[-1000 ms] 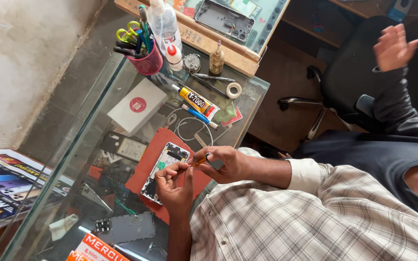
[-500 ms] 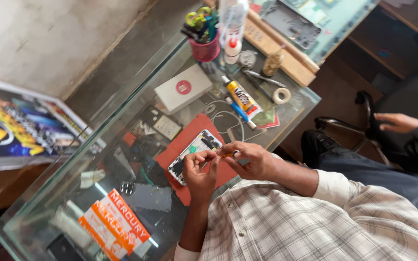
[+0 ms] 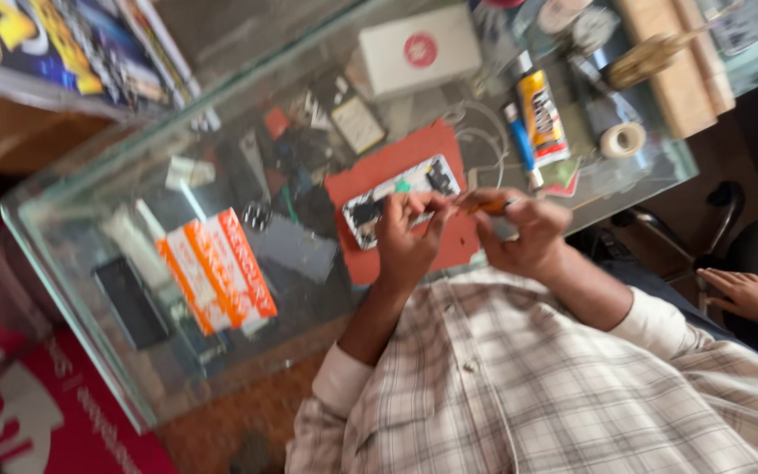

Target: The person disassembles a smartphone, removes the back cover, and uses a screwdriver to adjust internal components. They then reassemble the phone and apply adhesive along the edges of the back cover.

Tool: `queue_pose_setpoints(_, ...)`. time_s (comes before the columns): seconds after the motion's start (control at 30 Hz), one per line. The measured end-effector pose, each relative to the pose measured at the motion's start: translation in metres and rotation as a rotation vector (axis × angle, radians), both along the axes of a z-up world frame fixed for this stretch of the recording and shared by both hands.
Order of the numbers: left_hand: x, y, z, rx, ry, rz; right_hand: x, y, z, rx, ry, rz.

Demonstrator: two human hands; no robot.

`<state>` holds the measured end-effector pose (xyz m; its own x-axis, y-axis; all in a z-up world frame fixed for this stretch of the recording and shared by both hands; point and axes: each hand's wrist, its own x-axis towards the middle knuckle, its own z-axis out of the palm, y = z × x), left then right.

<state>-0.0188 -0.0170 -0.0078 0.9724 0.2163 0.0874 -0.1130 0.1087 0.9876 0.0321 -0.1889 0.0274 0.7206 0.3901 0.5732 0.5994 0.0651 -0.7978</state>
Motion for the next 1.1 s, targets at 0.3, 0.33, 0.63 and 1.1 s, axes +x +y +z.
queue_pose_setpoints(0.3, 0.008, -0.002, 0.014, 0.054, -0.023, 0.025, 0.011, 0.003, 0.018, -0.033, -0.051, 0.049)
queue_pose_setpoints(0.33, 0.008, -0.002, 0.013, 0.044, -0.017, 0.028, 0.011, 0.004, 0.019, -0.041, -0.046, 0.048)
queue_pose_setpoints(0.63, 0.01, -0.004, 0.001, 0.053, 0.003, 0.026, 0.019, 0.003, 0.015, -0.115, -0.034, 0.063)
queue_pose_setpoints(1.1, 0.013, 0.013, 0.016, 0.48, 0.132, -0.244, 0.022, 0.0, -0.024, -0.205, 0.042, 0.156)
